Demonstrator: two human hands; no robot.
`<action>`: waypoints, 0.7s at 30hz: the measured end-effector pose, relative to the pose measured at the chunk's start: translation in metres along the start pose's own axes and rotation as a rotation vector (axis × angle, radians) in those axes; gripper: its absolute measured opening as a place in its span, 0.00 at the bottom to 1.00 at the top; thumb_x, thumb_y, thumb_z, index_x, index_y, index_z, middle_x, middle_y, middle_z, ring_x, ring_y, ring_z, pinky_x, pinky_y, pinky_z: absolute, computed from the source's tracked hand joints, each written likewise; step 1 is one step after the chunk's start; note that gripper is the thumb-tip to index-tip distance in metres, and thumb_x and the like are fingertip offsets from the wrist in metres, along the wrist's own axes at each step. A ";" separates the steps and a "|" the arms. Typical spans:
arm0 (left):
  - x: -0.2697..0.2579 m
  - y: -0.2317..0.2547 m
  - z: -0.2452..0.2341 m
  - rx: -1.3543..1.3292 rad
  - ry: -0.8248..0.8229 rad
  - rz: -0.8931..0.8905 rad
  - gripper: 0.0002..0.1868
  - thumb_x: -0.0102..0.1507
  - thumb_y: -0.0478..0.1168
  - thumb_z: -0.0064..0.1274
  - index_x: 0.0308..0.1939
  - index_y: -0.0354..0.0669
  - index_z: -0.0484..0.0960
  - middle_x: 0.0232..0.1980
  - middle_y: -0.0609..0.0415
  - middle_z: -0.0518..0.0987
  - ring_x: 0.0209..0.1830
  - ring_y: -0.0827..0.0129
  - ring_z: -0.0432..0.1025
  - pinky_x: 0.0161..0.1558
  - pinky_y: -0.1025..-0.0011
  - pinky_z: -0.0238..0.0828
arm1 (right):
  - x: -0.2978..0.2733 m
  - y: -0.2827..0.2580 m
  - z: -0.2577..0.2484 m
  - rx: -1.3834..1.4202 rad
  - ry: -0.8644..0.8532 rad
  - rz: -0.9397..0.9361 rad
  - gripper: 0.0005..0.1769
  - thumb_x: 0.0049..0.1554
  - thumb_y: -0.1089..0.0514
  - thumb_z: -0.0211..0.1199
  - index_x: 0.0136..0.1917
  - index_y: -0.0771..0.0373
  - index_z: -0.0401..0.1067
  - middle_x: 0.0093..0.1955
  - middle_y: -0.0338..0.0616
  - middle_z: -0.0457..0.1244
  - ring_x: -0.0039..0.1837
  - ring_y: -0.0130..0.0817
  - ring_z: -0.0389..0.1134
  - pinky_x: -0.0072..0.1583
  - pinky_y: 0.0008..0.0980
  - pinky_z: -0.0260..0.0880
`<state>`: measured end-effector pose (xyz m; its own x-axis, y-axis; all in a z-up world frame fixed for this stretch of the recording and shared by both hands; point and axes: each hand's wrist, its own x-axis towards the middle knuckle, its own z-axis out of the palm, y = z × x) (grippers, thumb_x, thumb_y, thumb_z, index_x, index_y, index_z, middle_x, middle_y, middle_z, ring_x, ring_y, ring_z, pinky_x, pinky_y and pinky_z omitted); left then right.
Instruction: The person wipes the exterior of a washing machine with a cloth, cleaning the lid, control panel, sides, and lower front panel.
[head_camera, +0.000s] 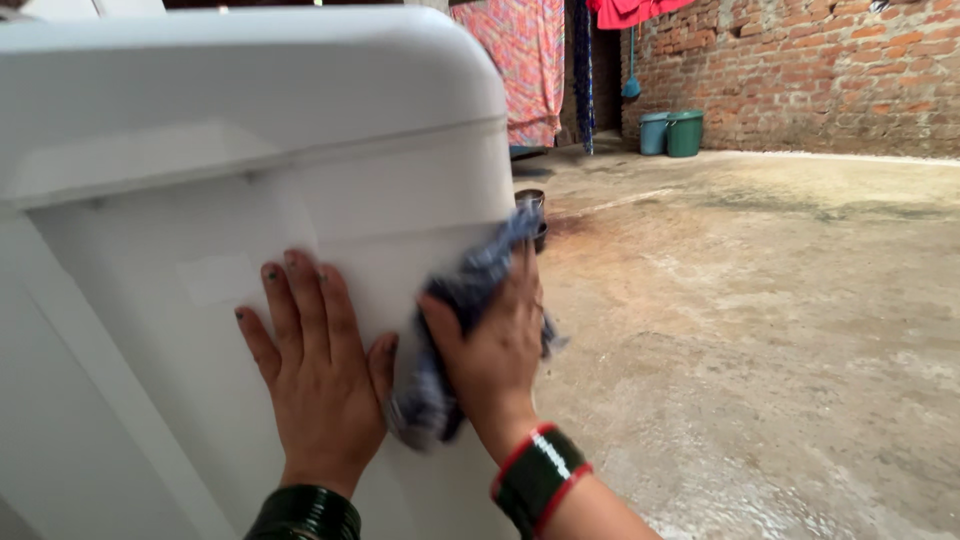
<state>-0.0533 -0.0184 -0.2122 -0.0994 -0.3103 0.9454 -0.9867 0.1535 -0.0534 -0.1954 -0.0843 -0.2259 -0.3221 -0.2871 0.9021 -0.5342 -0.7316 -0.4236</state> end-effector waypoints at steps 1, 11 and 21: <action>0.000 0.000 -0.001 0.000 -0.006 0.010 0.38 0.72 0.53 0.37 0.80 0.36 0.48 0.85 0.38 0.44 0.86 0.45 0.35 0.79 0.40 0.23 | -0.018 0.012 -0.003 0.026 -0.064 0.071 0.60 0.53 0.35 0.69 0.81 0.70 0.43 0.80 0.67 0.50 0.79 0.64 0.51 0.76 0.52 0.53; 0.005 -0.022 -0.077 -0.078 -0.215 0.133 0.36 0.69 0.47 0.42 0.79 0.43 0.53 0.83 0.48 0.52 0.83 0.54 0.43 0.77 0.51 0.41 | -0.044 -0.011 -0.082 -0.015 -0.451 -0.631 0.34 0.52 0.70 0.54 0.73 0.69 0.64 0.82 0.59 0.49 0.84 0.59 0.47 0.80 0.56 0.52; -0.057 -0.069 -0.118 0.129 -0.147 0.175 0.24 0.66 0.36 0.44 0.68 0.38 0.70 0.76 0.45 0.65 0.79 0.52 0.55 0.74 0.51 0.52 | 0.011 -0.093 0.004 -0.295 -0.428 -0.893 0.40 0.58 0.39 0.61 0.76 0.65 0.63 0.81 0.54 0.51 0.83 0.50 0.44 0.78 0.59 0.39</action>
<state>0.0352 0.0997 -0.2242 -0.2779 -0.4245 0.8617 -0.9602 0.0984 -0.2612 -0.1462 -0.0224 -0.1761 0.5600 0.0478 0.8271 -0.6315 -0.6216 0.4635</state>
